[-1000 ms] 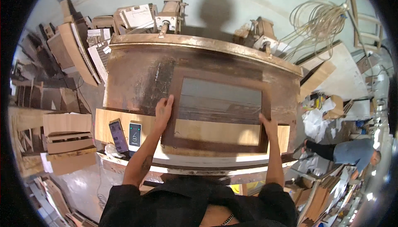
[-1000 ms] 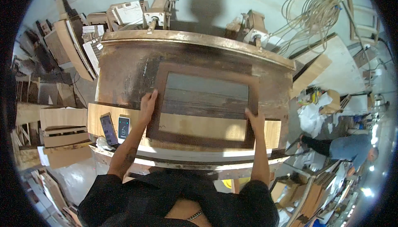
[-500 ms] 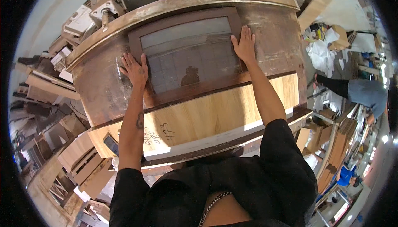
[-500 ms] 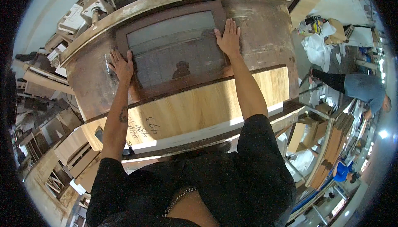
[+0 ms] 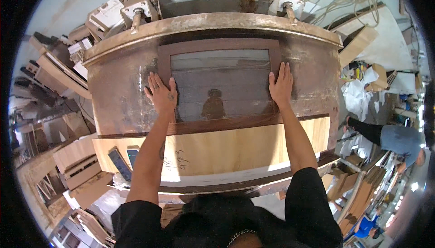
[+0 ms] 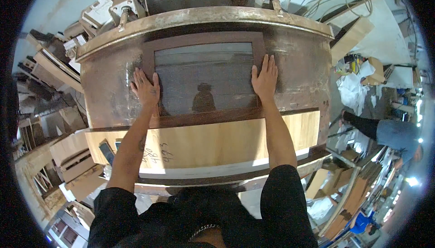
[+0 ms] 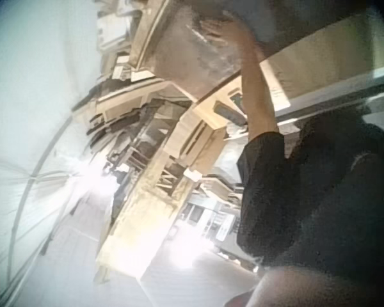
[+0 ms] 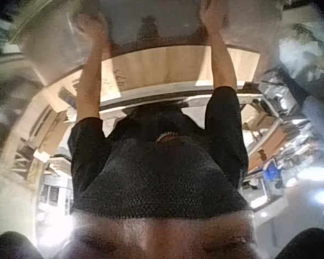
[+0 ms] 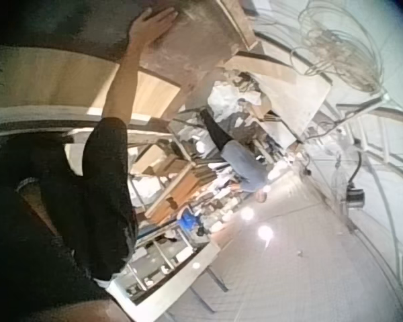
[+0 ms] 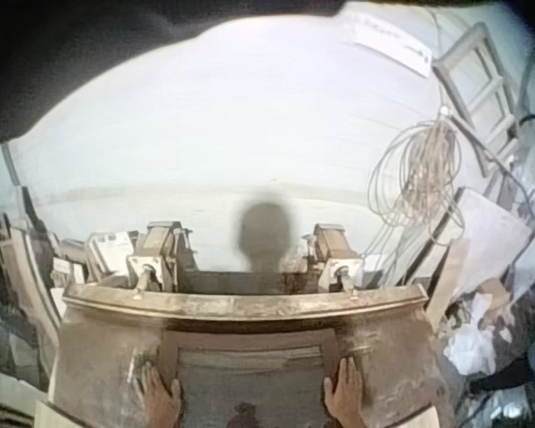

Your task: The person picks up glass-paneled cabinet doors from a stack, places them one at a time on a work table, and wipes the surfaces by hand.

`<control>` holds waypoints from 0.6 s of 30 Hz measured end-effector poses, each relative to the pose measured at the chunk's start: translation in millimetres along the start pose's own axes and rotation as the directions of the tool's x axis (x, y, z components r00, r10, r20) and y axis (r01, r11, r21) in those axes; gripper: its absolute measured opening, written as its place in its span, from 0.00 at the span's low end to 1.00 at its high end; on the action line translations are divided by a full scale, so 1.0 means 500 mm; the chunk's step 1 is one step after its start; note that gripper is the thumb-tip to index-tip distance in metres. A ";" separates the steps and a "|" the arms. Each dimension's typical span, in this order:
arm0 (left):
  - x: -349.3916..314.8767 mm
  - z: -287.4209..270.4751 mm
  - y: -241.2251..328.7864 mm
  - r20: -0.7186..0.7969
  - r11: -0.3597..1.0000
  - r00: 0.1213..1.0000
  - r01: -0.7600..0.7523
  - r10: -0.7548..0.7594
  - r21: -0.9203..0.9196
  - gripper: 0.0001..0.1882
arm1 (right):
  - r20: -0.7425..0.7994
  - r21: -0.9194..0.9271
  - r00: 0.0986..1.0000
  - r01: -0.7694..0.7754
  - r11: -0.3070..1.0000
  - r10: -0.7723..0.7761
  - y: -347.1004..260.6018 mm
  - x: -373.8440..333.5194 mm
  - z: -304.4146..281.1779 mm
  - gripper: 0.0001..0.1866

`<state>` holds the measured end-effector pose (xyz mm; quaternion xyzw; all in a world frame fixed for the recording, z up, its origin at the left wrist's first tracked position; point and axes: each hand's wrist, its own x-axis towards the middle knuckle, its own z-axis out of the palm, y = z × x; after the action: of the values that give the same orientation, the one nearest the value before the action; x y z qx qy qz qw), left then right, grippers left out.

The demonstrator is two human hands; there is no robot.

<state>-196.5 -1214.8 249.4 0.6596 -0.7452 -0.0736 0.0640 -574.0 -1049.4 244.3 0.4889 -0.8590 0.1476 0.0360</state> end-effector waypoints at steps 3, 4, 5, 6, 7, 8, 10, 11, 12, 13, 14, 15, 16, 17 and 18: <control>0.005 -0.005 0.001 -0.031 1.000 1.000 -0.001 0.001 0.014 0.39 | 0.057 -0.084 0.998 0.013 0.996 -0.008 0.000 0.007 0.006 0.31; 0.010 -0.004 0.000 -0.039 1.000 0.999 -0.012 0.012 0.019 0.39 | 0.061 -0.088 0.998 0.022 0.996 -0.017 0.002 0.008 0.007 0.31; 0.011 -0.001 0.004 -0.038 1.000 0.999 -0.003 0.004 0.017 0.40 | 0.051 -0.089 0.999 0.023 0.996 -0.019 0.005 0.010 0.006 0.31; 0.009 0.005 0.002 -0.037 1.000 0.999 0.002 -0.002 0.015 0.40 | 0.040 -0.089 0.999 0.023 0.996 -0.020 0.007 0.009 0.006 0.30; 0.011 0.007 0.004 -0.032 1.000 0.999 0.007 -0.006 0.022 0.40 | 0.037 -0.088 0.999 0.031 0.996 -0.028 0.007 0.012 0.007 0.30; 0.012 0.008 0.006 -0.028 0.999 1.000 0.010 -0.010 0.030 0.40 | 0.054 -0.091 0.999 0.016 0.996 -0.011 0.006 0.012 0.008 0.30; 0.010 0.005 0.008 -0.023 1.000 1.000 0.019 -0.018 0.024 0.40 | 0.066 -0.092 0.998 0.004 0.996 0.002 0.007 0.012 0.010 0.30; 0.009 0.003 0.009 -0.012 1.000 1.000 0.022 -0.022 0.020 0.41 | 0.059 -0.076 0.998 0.012 0.997 -0.008 0.010 0.012 0.011 0.30; 0.011 0.004 0.010 -0.017 1.000 1.000 0.024 -0.024 0.020 0.41 | 0.052 -0.059 0.998 0.021 0.998 -0.018 0.012 0.012 0.012 0.30; 0.010 0.005 0.011 -0.010 0.999 1.000 0.029 -0.028 0.035 0.41 | 0.050 -0.055 0.999 0.025 0.998 -0.022 0.013 0.011 0.012 0.30; 0.010 0.006 0.011 -0.003 0.998 0.999 0.034 -0.034 0.050 0.41 | 0.041 -0.066 0.999 0.026 0.997 -0.023 0.013 0.010 0.014 0.30; 0.010 0.006 0.010 -0.008 0.998 0.999 0.039 -0.039 0.053 0.41 | 0.032 -0.077 0.999 0.027 0.997 -0.024 0.012 0.010 0.015 0.30; 0.008 0.002 0.008 -0.009 0.998 0.999 0.043 -0.043 0.045 0.41 | 0.033 -0.068 0.999 0.034 0.997 -0.032 0.008 0.009 0.014 0.30; 0.005 -0.001 0.006 -0.010 0.998 0.999 0.048 -0.048 0.037 0.41 | 0.041 -0.077 0.999 0.034 0.996 -0.031 0.004 0.009 0.011 0.30; 0.005 0.000 0.006 -0.015 0.997 0.998 0.059 -0.059 0.044 0.41 | 0.048 -0.086 0.998 0.036 0.996 -0.031 0.002 0.009 0.010 0.30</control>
<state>-199.6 -1216.8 250.0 0.6831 -0.7264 -0.0542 0.0522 -576.8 -1054.2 240.4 0.5046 -0.8569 0.0981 0.0395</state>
